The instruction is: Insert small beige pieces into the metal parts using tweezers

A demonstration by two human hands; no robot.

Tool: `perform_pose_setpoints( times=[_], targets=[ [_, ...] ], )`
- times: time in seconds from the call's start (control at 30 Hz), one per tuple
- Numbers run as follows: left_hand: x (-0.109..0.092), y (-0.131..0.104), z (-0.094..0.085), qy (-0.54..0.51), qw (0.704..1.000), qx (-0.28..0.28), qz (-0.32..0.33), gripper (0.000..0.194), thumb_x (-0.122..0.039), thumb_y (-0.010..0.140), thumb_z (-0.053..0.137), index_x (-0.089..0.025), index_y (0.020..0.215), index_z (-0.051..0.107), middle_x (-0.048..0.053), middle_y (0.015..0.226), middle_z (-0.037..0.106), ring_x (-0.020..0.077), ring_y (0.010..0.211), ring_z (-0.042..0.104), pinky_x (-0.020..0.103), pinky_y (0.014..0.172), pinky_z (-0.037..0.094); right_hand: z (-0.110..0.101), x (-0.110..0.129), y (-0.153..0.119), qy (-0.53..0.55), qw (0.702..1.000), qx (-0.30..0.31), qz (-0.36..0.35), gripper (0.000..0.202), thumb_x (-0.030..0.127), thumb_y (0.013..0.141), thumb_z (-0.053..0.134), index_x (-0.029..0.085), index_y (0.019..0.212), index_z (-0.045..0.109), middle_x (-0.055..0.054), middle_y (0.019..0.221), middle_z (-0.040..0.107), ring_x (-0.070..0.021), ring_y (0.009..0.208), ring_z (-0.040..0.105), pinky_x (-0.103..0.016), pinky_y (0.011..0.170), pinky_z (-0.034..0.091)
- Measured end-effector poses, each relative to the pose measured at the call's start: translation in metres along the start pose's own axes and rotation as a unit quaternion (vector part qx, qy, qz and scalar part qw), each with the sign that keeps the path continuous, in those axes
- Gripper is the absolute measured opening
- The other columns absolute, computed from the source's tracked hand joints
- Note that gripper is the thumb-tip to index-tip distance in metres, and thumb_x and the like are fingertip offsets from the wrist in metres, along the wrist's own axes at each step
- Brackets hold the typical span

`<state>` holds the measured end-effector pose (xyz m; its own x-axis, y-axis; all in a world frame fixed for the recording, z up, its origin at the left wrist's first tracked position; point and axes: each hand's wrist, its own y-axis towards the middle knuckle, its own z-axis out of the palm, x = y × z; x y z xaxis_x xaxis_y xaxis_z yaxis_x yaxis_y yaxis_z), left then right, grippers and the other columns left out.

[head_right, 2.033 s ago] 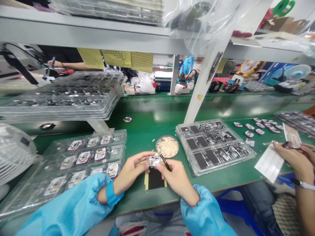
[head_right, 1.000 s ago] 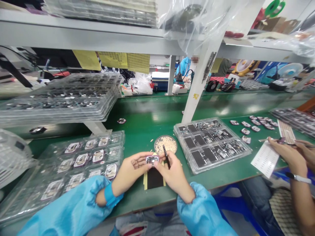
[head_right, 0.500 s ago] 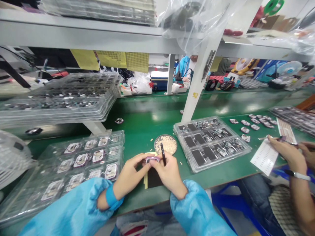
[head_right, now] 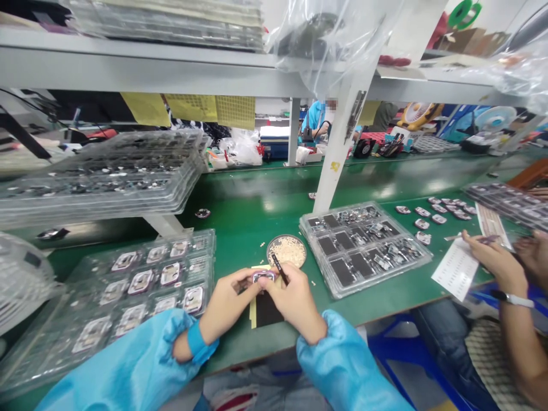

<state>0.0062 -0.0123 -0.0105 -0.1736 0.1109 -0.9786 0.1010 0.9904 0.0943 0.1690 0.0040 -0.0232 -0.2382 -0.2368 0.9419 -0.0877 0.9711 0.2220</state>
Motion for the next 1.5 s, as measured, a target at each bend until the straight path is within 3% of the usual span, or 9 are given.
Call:
perform_pose_setpoints(
  times=[0.13,0.23,0.57,0.83,0.93,1.07,1.23,1.37,1.5],
  targets=[
    [-0.002,0.000,-0.001,0.077,0.996,-0.015,0.039,0.026,-0.020,0.084,0.064,-0.020,0.107,0.077,0.003,0.084,0.070,0.0155,0.071,0.060,0.026,0.067,0.049,-0.016,0.009,0.006,-0.050,0.993,0.016,-0.106,0.012,0.030,0.091,0.066,0.020,0.096,0.069,-0.006,0.092,0.067,-0.0223,0.089,0.062,-0.033,0.082,0.050],
    [-0.004,0.000,-0.002,0.124,0.990,-0.029,0.065,0.028,-0.016,0.083,0.063,-0.021,0.107,0.077,0.000,0.074,0.062,0.0146,0.068,0.056,0.025,0.065,0.047,-0.025,0.015,0.011,-0.061,0.984,0.069,-0.153,0.014,0.029,0.095,0.062,0.020,0.090,0.071,-0.007,0.088,0.066,-0.0225,0.087,0.062,-0.034,0.080,0.051],
    [-0.005,0.001,-0.002,0.131,0.990,-0.019,0.053,0.029,-0.013,0.083,0.059,-0.020,0.105,0.076,0.000,0.076,0.058,0.0144,0.069,0.054,0.025,0.064,0.044,-0.026,0.005,0.012,-0.092,0.969,0.104,-0.205,0.010,0.028,0.095,0.064,0.022,0.098,0.071,-0.004,0.085,0.061,-0.0206,0.082,0.061,-0.032,0.073,0.049],
    [-0.009,0.000,-0.004,0.122,0.991,-0.031,0.052,0.022,-0.014,0.082,0.060,-0.020,0.093,0.078,0.001,0.075,0.059,0.0150,0.070,0.055,0.025,0.063,0.044,-0.023,0.005,0.019,-0.117,0.962,0.160,-0.186,0.012,0.026,0.098,0.055,0.022,0.091,0.064,-0.006,0.087,0.062,-0.0225,0.083,0.060,-0.034,0.075,0.049],
    [-0.009,0.003,-0.006,0.103,0.994,-0.042,0.024,0.025,-0.015,0.081,0.061,-0.020,0.099,0.078,0.002,0.078,0.061,0.0149,0.068,0.055,0.025,0.062,0.045,-0.024,-0.002,0.028,-0.119,0.972,0.108,-0.172,0.013,0.029,0.098,0.052,0.022,0.091,0.061,-0.006,0.088,0.063,-0.0233,0.084,0.061,-0.034,0.075,0.048],
    [-0.006,0.005,-0.008,0.086,0.995,-0.051,-0.008,0.029,-0.016,0.081,0.061,-0.019,0.108,0.072,0.000,0.078,0.062,0.0143,0.067,0.056,0.025,0.063,0.046,-0.034,-0.020,0.040,-0.248,0.958,-0.022,-0.142,0.018,0.029,0.099,0.047,0.021,0.100,0.063,-0.009,0.094,0.063,-0.0269,0.089,0.062,-0.038,0.079,0.047],
    [-0.012,0.003,-0.014,0.212,0.977,-0.001,0.038,0.021,-0.018,0.085,0.057,-0.024,0.105,0.065,-0.001,0.079,0.064,0.0169,0.072,0.060,0.027,0.067,0.045,-0.041,-0.029,0.039,-0.276,0.951,-0.037,-0.135,0.014,0.029,0.096,0.053,0.020,0.095,0.064,-0.009,0.091,0.062,-0.0264,0.086,0.061,-0.038,0.078,0.048],
    [-0.024,0.026,-0.034,0.393,0.916,0.029,0.075,0.020,-0.022,0.088,0.056,-0.027,0.105,0.066,0.003,0.085,0.070,0.0227,0.081,0.065,0.032,0.073,0.044,-0.041,-0.011,0.026,-0.177,0.973,-0.040,-0.142,0.018,0.031,0.098,0.054,0.021,0.087,0.065,-0.007,0.087,0.062,-0.0241,0.083,0.061,-0.036,0.077,0.048],
    [-0.027,0.093,-0.069,0.478,0.878,0.007,-0.009,0.023,-0.027,0.086,0.060,-0.027,0.108,0.068,0.004,0.087,0.074,0.0247,0.083,0.069,0.031,0.072,0.045,-0.047,0.001,0.006,-0.082,0.986,-0.001,-0.146,0.020,0.029,0.100,0.053,0.022,0.087,0.066,-0.007,0.087,0.064,-0.0234,0.084,0.061,-0.034,0.076,0.049]
  ],
)
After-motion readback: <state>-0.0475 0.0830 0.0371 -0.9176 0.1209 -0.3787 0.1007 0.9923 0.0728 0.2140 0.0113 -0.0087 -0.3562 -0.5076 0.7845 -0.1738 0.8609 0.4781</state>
